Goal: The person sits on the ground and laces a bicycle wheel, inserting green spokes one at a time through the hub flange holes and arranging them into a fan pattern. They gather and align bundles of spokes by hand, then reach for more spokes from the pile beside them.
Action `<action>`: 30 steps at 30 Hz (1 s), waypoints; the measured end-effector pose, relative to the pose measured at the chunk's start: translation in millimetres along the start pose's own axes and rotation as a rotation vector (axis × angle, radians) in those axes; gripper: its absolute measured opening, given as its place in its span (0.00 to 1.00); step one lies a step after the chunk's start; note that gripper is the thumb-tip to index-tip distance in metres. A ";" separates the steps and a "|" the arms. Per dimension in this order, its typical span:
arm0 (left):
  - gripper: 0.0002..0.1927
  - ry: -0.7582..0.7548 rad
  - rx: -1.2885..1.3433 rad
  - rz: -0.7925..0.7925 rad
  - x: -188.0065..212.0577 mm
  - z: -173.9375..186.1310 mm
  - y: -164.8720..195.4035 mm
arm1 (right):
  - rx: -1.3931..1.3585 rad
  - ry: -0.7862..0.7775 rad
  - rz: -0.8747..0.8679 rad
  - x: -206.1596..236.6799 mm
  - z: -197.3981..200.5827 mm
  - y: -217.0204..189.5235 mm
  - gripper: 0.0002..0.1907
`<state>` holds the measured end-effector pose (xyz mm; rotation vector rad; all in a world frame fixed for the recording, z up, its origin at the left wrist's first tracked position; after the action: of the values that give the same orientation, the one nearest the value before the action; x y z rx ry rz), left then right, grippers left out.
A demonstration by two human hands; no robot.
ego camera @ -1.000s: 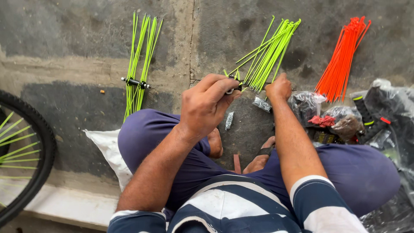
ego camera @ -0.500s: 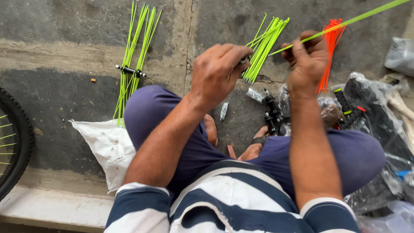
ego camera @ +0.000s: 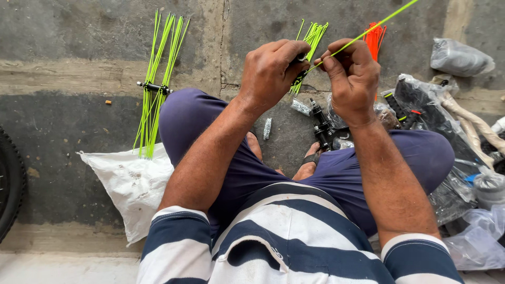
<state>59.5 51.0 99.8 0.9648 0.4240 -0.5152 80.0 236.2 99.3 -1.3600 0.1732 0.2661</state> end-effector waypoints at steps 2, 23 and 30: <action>0.15 -0.010 -0.001 -0.015 1.8 0.4 1.7 | 0.174 -0.056 0.015 -0.8 -1.8 -10.1 0.06; 0.15 0.014 0.035 -0.021 6.3 5.7 -0.5 | 0.085 -0.226 -0.114 22.8 -17.8 30.3 0.31; 0.14 0.034 0.060 -0.073 -0.6 10.2 29.2 | 0.262 -0.220 -0.290 31.0 -27.7 59.8 0.15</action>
<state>77.3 56.0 124.6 1.0198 0.4777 -0.5808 93.3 223.0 29.0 -1.0701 -0.1678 0.1413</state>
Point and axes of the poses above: each hand's wrist, its own x-axis away from the middle knuckle, its own z-axis out of the back of the hand, y = z × x, the point moved 5 cm from there along -x, towards the middle knuckle, and after that the axes turned 3 degrees about -x, right-handed, at the moved point
